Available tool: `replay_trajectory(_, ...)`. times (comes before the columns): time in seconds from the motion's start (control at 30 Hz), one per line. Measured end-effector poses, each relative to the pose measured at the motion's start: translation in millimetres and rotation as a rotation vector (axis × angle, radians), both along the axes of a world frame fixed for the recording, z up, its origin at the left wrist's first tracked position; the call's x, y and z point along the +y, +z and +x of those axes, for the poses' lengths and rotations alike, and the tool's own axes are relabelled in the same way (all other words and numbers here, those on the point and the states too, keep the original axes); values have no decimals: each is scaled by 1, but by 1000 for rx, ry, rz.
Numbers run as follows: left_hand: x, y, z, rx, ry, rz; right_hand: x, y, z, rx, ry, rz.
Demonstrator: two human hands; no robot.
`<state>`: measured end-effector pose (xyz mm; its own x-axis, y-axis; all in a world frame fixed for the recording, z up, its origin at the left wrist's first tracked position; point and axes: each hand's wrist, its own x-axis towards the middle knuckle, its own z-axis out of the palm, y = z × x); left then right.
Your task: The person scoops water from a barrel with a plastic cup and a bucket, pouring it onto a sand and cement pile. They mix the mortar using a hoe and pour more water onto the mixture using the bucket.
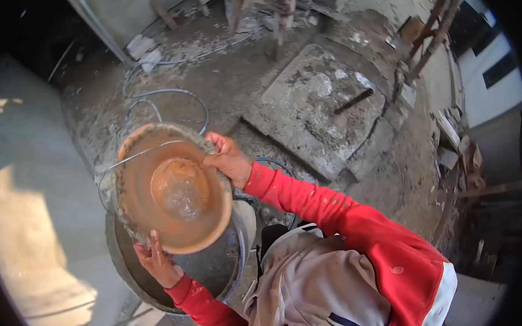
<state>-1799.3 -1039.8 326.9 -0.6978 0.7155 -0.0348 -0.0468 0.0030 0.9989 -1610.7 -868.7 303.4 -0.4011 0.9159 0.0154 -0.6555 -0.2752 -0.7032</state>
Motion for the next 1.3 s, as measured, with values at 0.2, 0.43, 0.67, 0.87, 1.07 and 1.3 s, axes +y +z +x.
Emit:
replay_trajectory(0.2, 89, -20, 94, -7, -403, 105, 22, -57, 137, -55, -267, -157)
replay_trajectory(0.43, 200, -68, 267, 213, -569, 183, 43, -160, 289, -96, -418, -446)
replay_trajectory(0.67, 279, -71, 397, 538, -574, 217, 90, -181, 378, 468, -605, -631)
replay_trajectory(0.87, 343, -67, 448, 917, -528, 404, 199, -225, 409, 219, -795, -772)
replay_trajectory(1.07, 376, -57, 504, 940, -457, 438, 259, -223, 427, -58, -1080, -796)
replay_trajectory(1.3, 421, -84, 531, 664, -571, 384, 260, -231, 464, -987, -913, -141)
